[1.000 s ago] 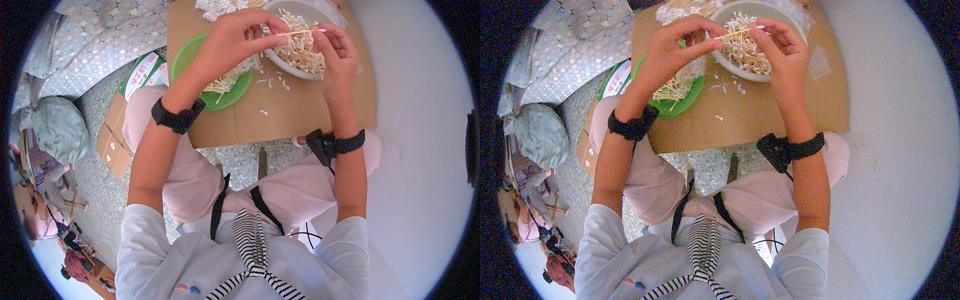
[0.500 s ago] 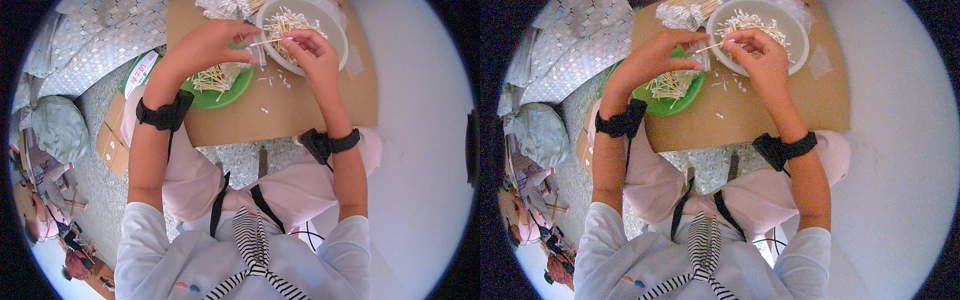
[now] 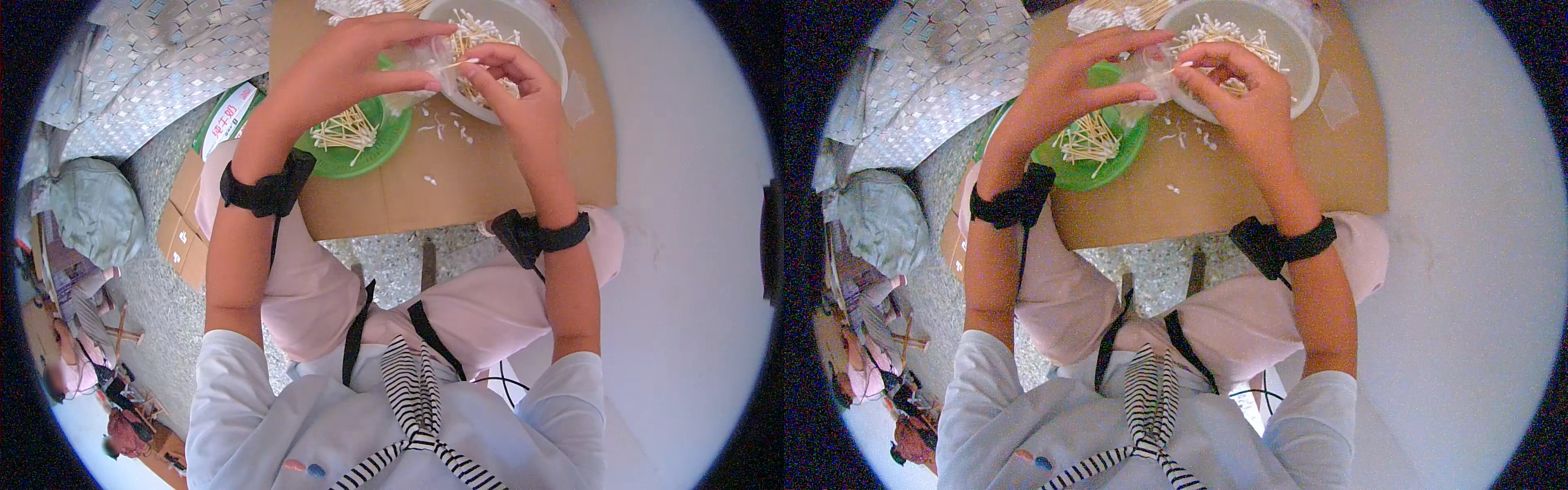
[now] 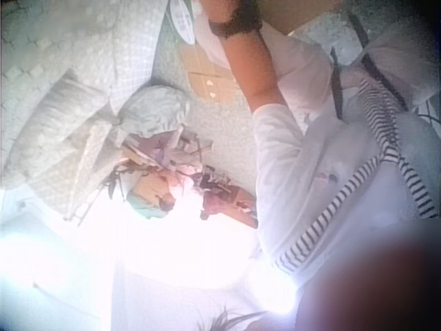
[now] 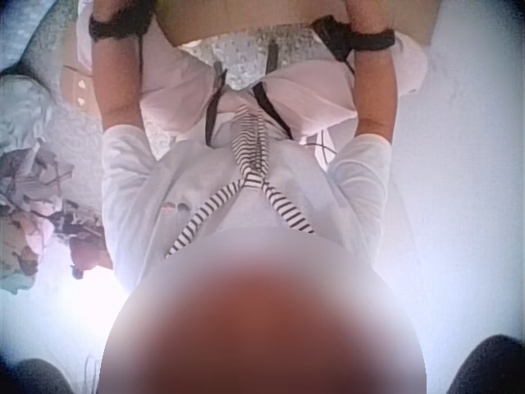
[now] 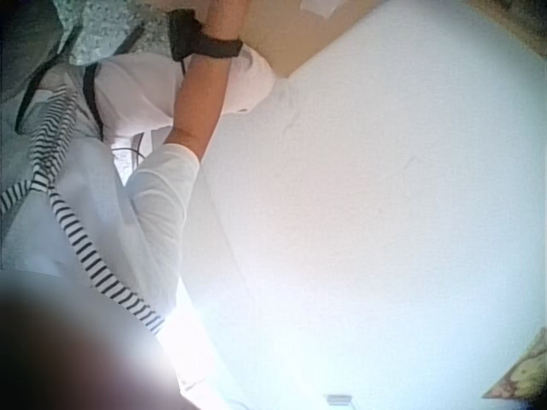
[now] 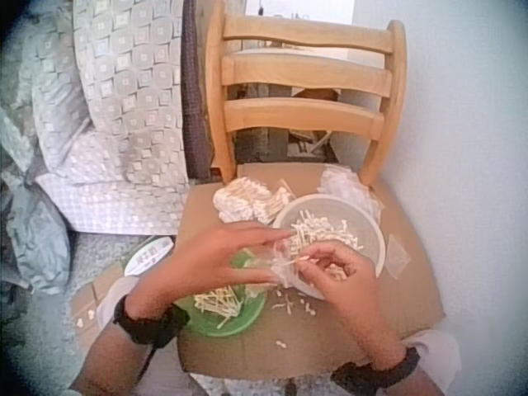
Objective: The recorder is sorting cotton swabs and placing them into bundles or bags.
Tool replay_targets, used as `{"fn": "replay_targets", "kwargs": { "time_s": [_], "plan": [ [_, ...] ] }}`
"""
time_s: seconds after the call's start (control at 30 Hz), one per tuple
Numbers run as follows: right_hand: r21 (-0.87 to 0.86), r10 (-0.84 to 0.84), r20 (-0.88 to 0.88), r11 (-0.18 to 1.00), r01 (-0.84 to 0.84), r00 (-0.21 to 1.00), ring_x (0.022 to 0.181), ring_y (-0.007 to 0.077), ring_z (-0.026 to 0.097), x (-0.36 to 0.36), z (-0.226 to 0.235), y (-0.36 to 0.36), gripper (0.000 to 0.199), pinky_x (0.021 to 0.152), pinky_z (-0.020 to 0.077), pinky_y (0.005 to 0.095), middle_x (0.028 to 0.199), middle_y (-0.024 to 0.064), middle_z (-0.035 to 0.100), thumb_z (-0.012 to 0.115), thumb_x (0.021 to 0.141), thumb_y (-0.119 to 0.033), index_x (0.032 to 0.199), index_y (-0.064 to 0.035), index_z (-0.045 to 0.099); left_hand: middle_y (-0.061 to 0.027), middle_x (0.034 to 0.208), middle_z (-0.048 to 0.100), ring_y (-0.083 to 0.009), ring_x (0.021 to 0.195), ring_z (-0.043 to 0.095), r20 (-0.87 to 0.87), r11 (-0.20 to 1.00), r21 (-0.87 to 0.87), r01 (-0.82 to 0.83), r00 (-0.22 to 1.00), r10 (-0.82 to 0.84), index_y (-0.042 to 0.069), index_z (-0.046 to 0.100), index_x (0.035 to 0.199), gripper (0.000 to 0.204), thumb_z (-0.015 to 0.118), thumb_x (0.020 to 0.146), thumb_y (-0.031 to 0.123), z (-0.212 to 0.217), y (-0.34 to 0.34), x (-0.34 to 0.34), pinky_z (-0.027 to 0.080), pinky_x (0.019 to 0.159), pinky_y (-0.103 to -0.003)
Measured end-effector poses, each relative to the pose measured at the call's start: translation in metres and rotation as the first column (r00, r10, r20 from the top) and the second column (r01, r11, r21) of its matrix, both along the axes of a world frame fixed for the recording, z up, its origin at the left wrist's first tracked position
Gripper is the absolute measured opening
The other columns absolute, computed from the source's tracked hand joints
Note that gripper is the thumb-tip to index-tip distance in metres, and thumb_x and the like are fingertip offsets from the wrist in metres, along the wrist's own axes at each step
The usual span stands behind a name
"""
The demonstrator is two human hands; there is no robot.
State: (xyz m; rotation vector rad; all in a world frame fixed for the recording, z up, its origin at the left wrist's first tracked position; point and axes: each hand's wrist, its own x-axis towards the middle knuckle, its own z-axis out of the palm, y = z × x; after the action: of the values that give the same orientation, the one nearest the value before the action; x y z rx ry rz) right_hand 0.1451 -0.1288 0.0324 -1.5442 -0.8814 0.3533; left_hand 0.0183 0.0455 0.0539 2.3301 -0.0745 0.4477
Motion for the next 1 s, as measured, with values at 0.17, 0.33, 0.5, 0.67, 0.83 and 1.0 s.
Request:
{"fn": "replay_targets", "kwargs": {
  "time_s": [0.17,0.33,0.5,0.67,0.83,1.0],
  "plan": [
    [0.069,-0.021,-0.094,0.997,0.028,0.995,0.078,0.0105,0.064,-0.007,0.004,0.0,0.013,0.068,0.0504,0.0246,0.09,0.0011,0.069,0.073,0.08,-0.012,0.092,-0.0066,0.069,-0.0081,0.115,0.065,-0.0242,0.104,0.062,-0.009,0.999,-0.027,0.042,0.999,-0.042,0.012,0.058,0.129,0.055,0.074,0.079,0.026,0.003,-0.011,0.005,0.047,0.09,-0.035],
    [-0.122,0.154,0.439,0.986,-0.111,0.885,0.086,0.0154,0.066,0.004,0.0,-0.005,0.015,0.078,0.05,0.0293,0.095,0.0064,0.07,0.066,0.086,-0.017,0.092,-0.0042,0.071,-0.0079,0.116,0.065,-0.0242,0.105,0.062,-0.002,1.0,0.008,0.022,1.0,-0.022,0.011,0.058,0.129,0.055,0.074,0.078,0.026,0.0,-0.007,0.005,0.047,0.091,-0.035],
    [-0.024,0.129,0.367,0.991,-0.129,0.921,0.089,0.022,0.065,0.01,0.004,-0.004,0.019,0.082,0.0496,0.0322,0.099,0.0093,0.07,0.062,0.089,-0.018,0.097,-0.0051,0.072,-0.0094,0.118,0.063,-0.0248,0.11,0.059,-0.106,0.999,-0.036,-0.013,0.994,0.009,0.01,0.059,0.127,0.05,0.072,0.081,0.025,0.0,0.007,0.0,0.044,0.096,-0.035],
    [-0.105,-0.009,0.352,0.993,0.049,0.936,0.092,0.0258,0.064,0.038,0.005,-0.016,0.022,0.086,0.049,0.0357,0.101,0.01,0.069,0.063,0.087,-0.02,0.104,-0.0086,0.071,-0.0096,0.121,0.061,-0.0266,0.113,0.056,-0.196,0.995,0.037,0.09,0.977,-0.082,0.01,0.058,0.127,0.051,0.071,0.08,0.025,0.005,0.025,-0.013,0.042,0.099,-0.037],
    [-0.363,0.148,0.67,0.92,0.147,0.727,0.097,0.0293,0.062,0.053,-0.02,-0.024,0.028,0.088,0.0467,0.0415,0.099,0.0097,0.067,0.068,0.082,-0.027,0.106,-0.0137,0.07,-0.0113,0.133,0.052,-0.0292,0.124,0.047,-0.303,0.974,0.17,0.15,0.948,-0.093,0.013,0.052,0.133,0.065,0.074,0.076,0.034,0.003,0.019,-0.014,0.033,0.107,-0.041],
    [-0.375,0.118,0.66,0.907,0.189,0.742,0.092,0.029,0.064,0.047,-0.018,-0.016,0.023,0.082,0.0487,0.0393,0.098,0.0081,0.068,0.068,0.082,-0.028,0.099,-0.0125,0.073,-0.011,0.139,0.045,-0.0303,0.133,0.035,-0.151,0.972,0.02,0.233,0.962,-0.228,0.015,0.052,0.133,0.07,0.073,0.074,0.044,0.009,0.011,-0.007,0.024,0.112,-0.045]
  ]
}}
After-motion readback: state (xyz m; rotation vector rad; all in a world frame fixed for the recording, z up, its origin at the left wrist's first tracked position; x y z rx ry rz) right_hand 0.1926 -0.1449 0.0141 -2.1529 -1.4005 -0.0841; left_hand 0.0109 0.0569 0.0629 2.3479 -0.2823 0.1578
